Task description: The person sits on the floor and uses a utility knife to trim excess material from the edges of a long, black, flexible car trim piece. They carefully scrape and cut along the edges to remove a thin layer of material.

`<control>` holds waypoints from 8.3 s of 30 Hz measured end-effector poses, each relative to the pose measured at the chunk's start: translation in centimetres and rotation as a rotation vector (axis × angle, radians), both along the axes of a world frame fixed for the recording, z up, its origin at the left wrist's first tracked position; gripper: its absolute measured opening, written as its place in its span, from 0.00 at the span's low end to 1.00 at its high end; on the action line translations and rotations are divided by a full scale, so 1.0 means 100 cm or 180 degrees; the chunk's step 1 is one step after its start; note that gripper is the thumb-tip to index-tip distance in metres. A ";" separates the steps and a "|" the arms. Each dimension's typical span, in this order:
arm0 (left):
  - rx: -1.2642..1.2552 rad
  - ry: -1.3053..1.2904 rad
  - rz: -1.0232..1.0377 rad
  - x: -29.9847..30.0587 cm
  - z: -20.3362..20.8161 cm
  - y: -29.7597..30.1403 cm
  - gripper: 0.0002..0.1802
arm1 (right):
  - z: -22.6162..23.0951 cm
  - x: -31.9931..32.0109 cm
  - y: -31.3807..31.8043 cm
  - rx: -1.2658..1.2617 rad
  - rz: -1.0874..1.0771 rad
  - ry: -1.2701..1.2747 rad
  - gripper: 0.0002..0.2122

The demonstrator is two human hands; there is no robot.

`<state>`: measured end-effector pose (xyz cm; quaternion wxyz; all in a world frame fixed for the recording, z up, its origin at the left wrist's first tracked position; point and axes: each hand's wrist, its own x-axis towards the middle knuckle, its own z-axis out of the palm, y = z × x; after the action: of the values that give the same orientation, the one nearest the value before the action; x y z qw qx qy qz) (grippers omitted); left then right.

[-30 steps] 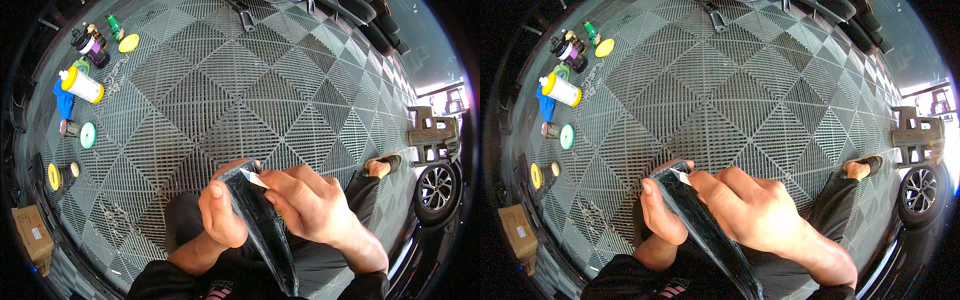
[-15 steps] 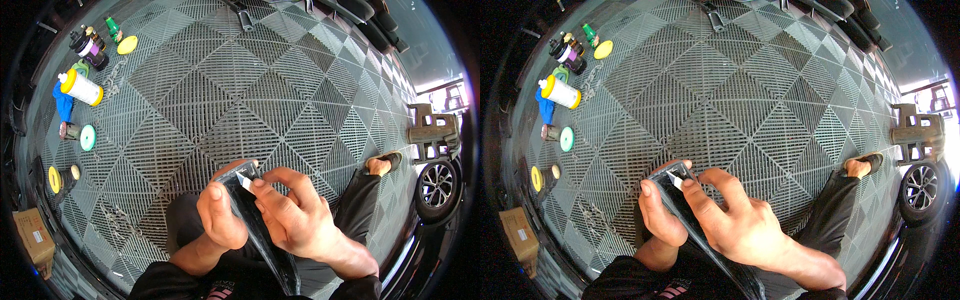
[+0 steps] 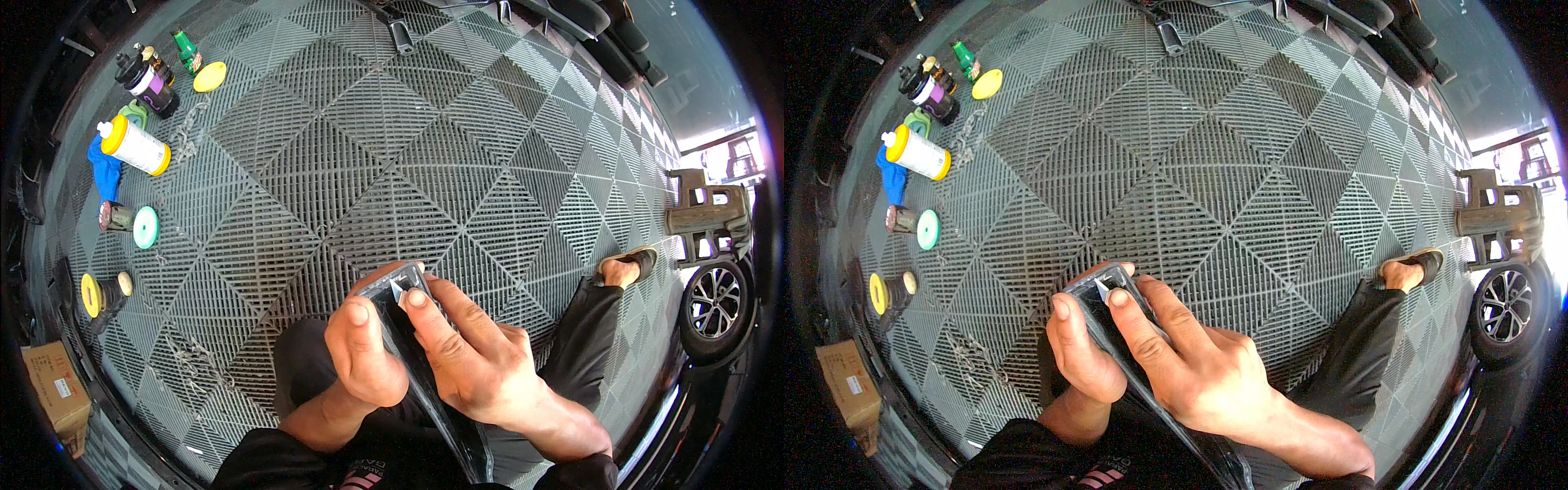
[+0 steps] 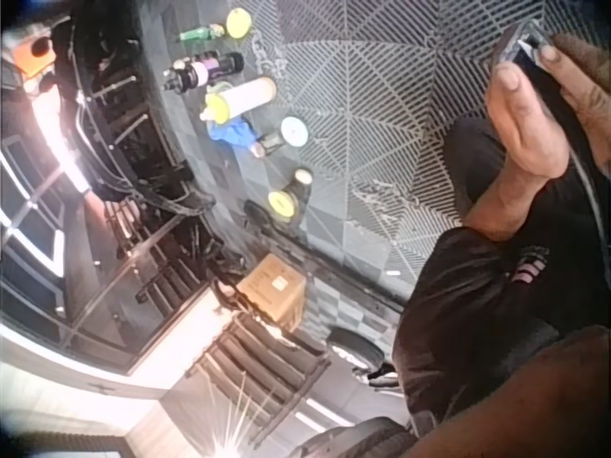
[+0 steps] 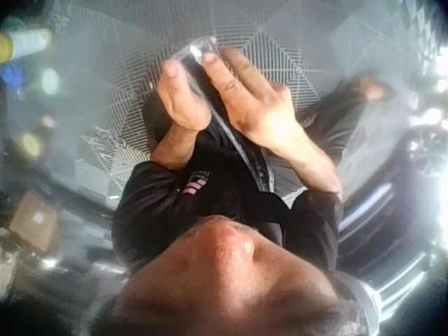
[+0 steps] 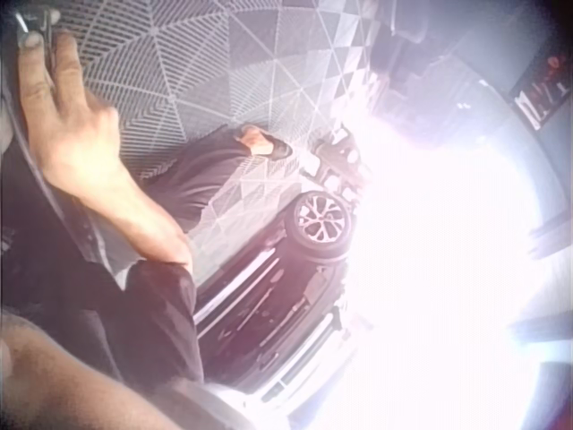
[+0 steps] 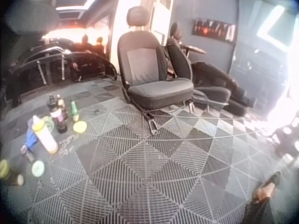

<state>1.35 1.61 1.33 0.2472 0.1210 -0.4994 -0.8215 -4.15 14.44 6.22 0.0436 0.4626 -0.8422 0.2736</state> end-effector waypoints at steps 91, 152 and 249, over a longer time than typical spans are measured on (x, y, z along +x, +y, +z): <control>-0.0341 -0.0220 0.0238 -0.002 -0.001 -0.002 0.31 | -0.017 -0.001 -0.008 -0.0623 -0.0061 -0.0336 0.22; -0.0088 0.0105 -0.0113 -0.005 -0.008 -0.009 0.27 | 0.017 -0.062 -0.031 -0.0481 0.0053 -0.1887 0.04; 0.1449 -0.0147 -0.0613 -0.049 -0.096 -0.015 0.42 | -0.023 -0.036 0.006 -0.0861 -0.0168 -0.1672 0.13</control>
<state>-3.50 0.13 -8.28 0.1226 0.1442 -0.3161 -0.9296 -7.79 15.03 3.89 -0.1074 0.3439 -0.7922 0.4925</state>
